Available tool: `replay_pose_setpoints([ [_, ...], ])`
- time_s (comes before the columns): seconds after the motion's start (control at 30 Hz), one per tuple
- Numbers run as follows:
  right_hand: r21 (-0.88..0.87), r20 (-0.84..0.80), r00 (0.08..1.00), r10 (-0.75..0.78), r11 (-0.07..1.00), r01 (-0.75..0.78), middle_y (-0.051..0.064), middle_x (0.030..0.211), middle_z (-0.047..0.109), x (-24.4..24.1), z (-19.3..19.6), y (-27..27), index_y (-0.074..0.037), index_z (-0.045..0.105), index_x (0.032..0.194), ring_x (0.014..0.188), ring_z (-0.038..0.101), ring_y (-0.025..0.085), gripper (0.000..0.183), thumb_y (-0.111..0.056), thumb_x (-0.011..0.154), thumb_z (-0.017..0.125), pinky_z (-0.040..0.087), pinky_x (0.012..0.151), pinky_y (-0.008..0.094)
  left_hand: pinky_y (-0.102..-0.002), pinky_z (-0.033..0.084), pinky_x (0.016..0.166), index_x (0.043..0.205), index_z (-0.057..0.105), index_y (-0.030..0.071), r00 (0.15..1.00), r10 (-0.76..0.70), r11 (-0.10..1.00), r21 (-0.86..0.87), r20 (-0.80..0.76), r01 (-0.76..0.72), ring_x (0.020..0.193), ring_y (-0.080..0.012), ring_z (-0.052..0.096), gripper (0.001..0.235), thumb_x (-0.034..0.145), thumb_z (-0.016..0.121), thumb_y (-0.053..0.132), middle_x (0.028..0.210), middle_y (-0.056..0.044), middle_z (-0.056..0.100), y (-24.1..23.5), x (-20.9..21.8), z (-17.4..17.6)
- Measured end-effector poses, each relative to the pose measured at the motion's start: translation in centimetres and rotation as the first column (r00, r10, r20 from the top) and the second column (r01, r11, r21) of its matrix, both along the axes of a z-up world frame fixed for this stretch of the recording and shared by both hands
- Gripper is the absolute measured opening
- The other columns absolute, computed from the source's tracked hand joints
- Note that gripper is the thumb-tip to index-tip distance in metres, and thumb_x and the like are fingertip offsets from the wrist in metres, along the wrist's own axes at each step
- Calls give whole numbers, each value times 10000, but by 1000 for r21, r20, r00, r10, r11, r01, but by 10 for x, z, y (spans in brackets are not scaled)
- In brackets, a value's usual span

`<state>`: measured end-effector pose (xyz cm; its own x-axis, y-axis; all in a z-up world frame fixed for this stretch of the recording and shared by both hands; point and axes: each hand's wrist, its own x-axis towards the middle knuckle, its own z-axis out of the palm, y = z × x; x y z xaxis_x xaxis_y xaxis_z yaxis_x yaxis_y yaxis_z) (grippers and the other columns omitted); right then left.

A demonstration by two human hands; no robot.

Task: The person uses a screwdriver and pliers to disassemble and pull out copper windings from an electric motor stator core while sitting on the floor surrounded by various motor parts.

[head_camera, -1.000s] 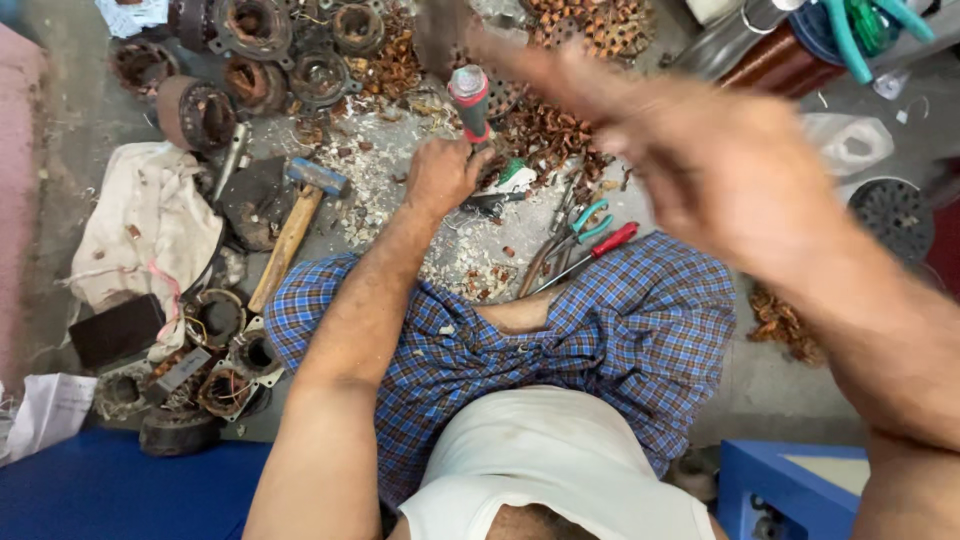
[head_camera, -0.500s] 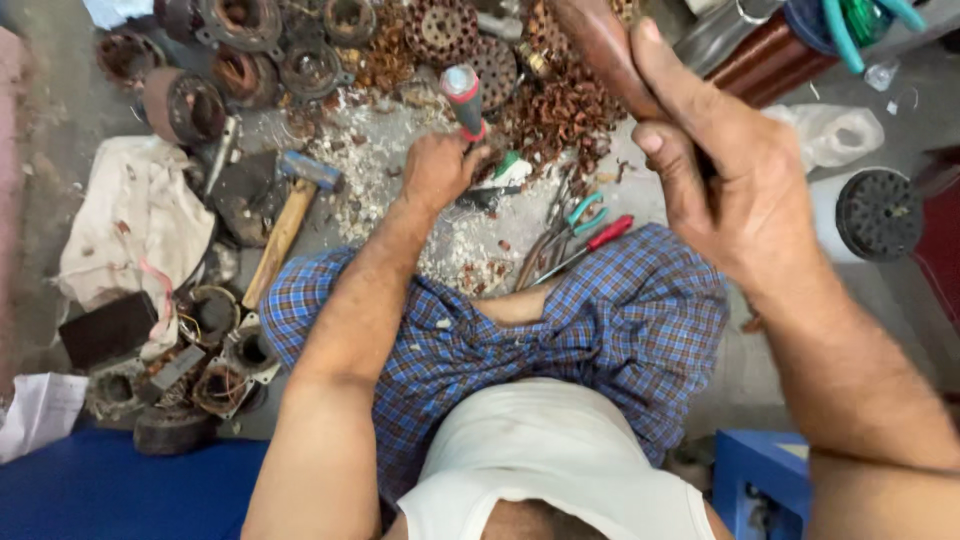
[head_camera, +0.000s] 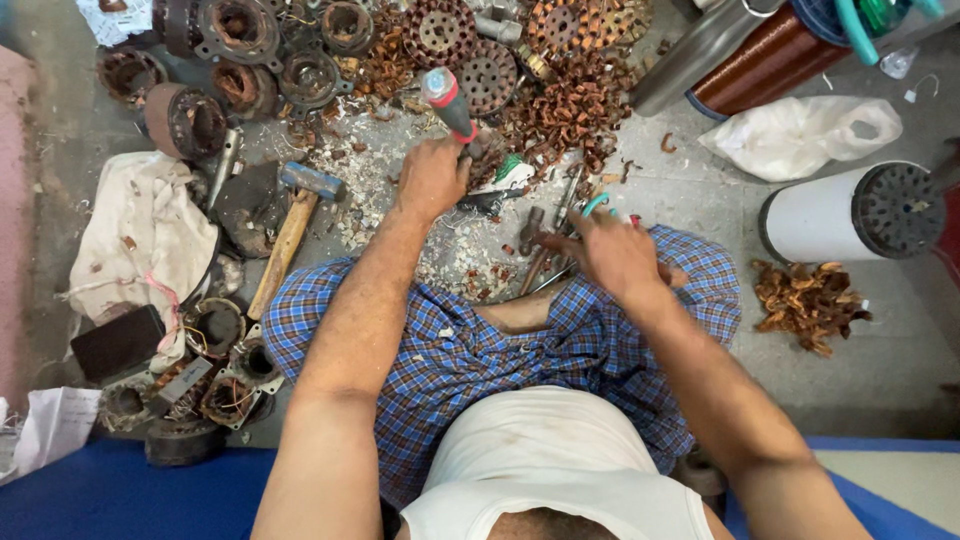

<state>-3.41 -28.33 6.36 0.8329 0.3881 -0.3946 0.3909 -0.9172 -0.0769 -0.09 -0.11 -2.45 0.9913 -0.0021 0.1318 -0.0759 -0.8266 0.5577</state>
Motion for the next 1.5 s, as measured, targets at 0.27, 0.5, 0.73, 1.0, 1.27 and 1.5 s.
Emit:
replay_pose_setpoints([
  [0.27,616,438,840,320,574,-540,180,1283,681,79,67,125,-121,527,1399,1127,688,348,655,-445,906,812,572,922,491,-415,645,830,1236,638,144,948,53,961,-241,-314,-133,898,-239,749,198,1086,510,148,1075,-101,735,-12,-11,22],
  [0.5,742,350,927,133,564,-362,85,938,755,60,35,98,-76,653,1021,803,750,204,166,-187,985,772,625,664,348,-516,432,1103,1541,471,204,971,-77,997,-28,-225,72,925,-233,748,629,956,545,-18,1112,-98,764,-14,-7,28],
  [0.73,802,517,856,28,333,-496,122,1095,736,-1,-2,44,-45,607,1032,1028,764,275,151,-70,980,746,661,871,332,-447,636,810,1373,623,222,976,-111,993,17,-187,117,953,-273,740,434,996,527,30,1246,-84,712,-26,-13,10],
  [1.0,863,120,993,-5,495,-102,96,908,769,65,40,77,-34,657,1021,823,767,182,159,-138,963,763,603,686,321,-527,492,1010,1447,486,189,991,-61,998,-7,-119,61,1203,-327,611,404,1070,472,333,1344,-145,632,-27,-10,-3],
  [1.27,878,121,989,80,456,-144,79,919,757,120,63,90,-36,649,1072,815,787,126,99,-110,1041,705,650,688,261,-513,545,994,1377,473,191,919,103,958,-209,-381,-194,1084,-329,678,450,1083,276,469,1213,-153,668,-9,6,8],
  [1.5,611,479,861,168,641,-465,126,1030,764,40,5,85,-58,703,988,658,736,201,95,0,927,747,571,492,321,-508,535,1032,1448,452,189,911,186,922,-255,-368,-292,1131,-354,675,511,1076,269,488,1240,-188,681,3,20,-24],
])
